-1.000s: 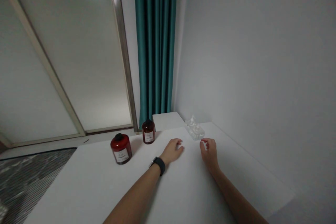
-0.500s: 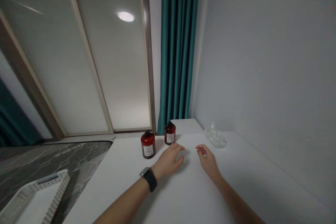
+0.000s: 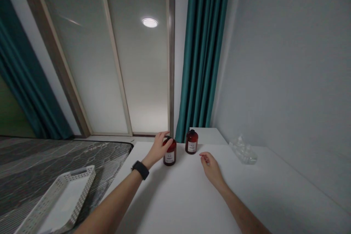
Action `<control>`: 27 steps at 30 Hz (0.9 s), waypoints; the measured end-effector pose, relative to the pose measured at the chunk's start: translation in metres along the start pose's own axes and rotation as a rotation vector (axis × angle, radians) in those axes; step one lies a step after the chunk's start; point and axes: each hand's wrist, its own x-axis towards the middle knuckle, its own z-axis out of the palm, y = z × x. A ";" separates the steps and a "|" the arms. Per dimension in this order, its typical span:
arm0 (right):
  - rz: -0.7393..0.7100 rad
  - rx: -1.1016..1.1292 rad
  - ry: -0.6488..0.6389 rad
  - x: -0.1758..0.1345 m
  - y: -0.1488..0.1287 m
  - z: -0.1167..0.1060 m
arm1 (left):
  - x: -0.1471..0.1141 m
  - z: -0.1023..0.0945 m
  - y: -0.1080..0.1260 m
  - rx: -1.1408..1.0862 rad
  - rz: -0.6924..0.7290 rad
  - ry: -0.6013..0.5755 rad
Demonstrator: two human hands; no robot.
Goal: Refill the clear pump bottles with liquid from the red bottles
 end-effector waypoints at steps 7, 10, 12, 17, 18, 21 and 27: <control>0.078 0.055 0.035 0.035 0.005 0.000 | -0.007 0.024 -0.025 -0.121 -0.067 -0.031; 0.120 0.109 -0.010 0.067 0.004 -0.004 | -0.006 0.026 -0.029 -0.148 -0.082 -0.039; 0.144 0.149 -0.057 0.086 0.001 -0.002 | -0.003 0.025 -0.034 -0.160 -0.088 -0.050; 0.205 0.242 -0.232 0.105 -0.008 0.024 | 0.003 0.014 -0.055 -0.172 -0.122 -0.029; 0.218 0.256 -0.261 0.104 -0.010 0.031 | 0.004 0.010 -0.060 -0.173 -0.133 -0.021; 0.254 0.287 -0.316 0.096 -0.017 0.055 | 0.005 -0.003 -0.078 -0.170 -0.173 0.001; 0.253 0.335 -0.422 0.082 -0.044 0.112 | 0.003 -0.035 -0.105 -0.158 -0.237 0.047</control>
